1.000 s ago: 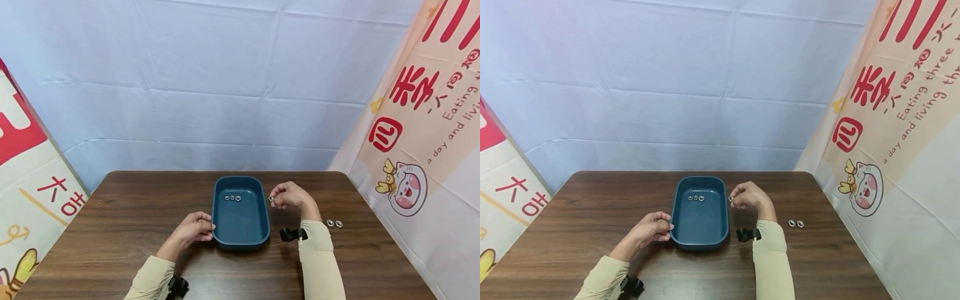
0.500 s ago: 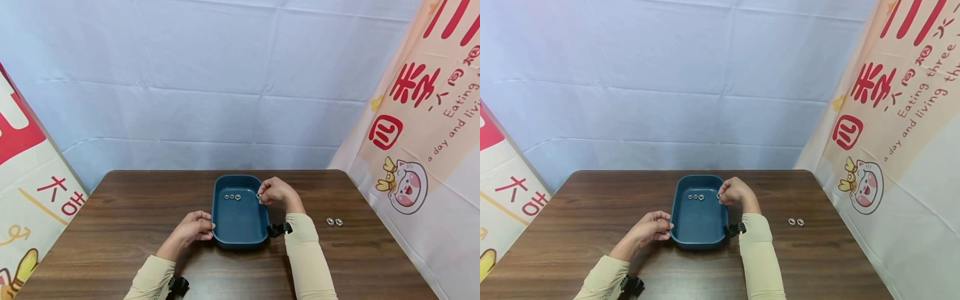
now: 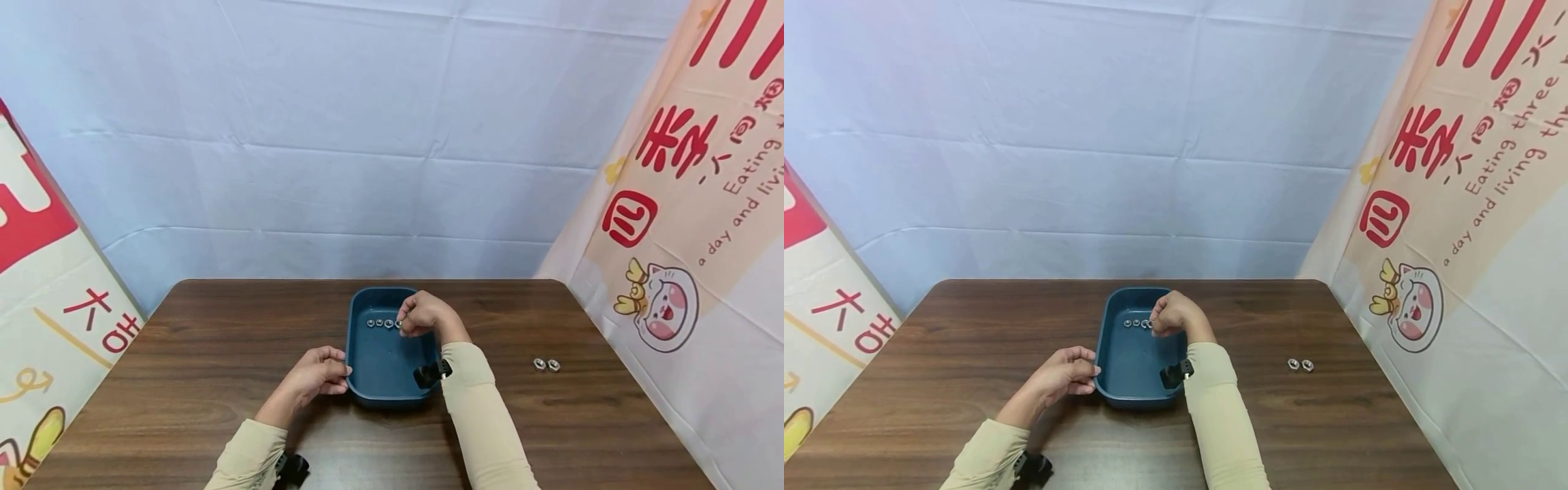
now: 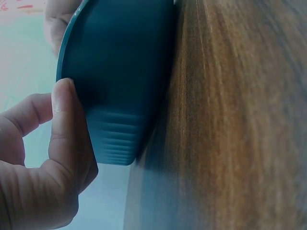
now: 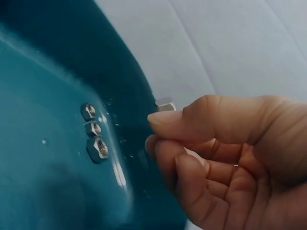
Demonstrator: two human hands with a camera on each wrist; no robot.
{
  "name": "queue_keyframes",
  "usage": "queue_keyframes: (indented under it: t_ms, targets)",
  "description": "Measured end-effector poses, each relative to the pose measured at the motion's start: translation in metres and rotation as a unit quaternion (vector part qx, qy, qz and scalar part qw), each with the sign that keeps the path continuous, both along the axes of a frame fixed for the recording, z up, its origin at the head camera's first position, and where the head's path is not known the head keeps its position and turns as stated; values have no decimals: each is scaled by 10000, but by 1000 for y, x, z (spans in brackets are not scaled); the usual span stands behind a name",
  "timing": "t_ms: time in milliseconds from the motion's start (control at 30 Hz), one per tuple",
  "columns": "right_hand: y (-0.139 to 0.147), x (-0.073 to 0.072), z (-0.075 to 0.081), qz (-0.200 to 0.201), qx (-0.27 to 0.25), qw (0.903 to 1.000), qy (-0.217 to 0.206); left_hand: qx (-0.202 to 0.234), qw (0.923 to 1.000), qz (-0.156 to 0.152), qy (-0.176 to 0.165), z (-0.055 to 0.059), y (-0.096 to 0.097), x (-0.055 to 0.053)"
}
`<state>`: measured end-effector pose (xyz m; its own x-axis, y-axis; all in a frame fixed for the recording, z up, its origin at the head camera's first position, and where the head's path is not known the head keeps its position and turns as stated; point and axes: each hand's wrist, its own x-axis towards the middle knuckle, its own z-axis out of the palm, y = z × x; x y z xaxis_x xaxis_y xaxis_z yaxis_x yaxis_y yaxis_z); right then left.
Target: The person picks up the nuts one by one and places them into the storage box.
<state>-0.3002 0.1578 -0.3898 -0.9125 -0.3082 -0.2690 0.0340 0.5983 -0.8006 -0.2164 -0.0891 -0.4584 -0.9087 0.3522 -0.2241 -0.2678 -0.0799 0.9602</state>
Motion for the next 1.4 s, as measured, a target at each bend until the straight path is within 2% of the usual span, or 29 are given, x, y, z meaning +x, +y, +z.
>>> queue_keyframes:
  t_ms: [367,667,1033,1233,1400]
  targets:
    - [-16,-12,-16,229,-149,9991,-331,-13,10000,17,-6,-2,1,0]
    - [-31,-22,-31,62,-119,9991,-391,-13,10000,-2,34,-5,0,-2]
    - [-46,-27,-47,-37,-82,9993,-352,-30,10000,-3,-24,-3,0,-3]
    - [-51,-25,-50,-7,176,9995,-280,-68,10000,-20,-16,-3,0,-3]
    - [-51,-23,-47,-128,149,9995,-238,-101,9999,21,-43,-3,0,-4]
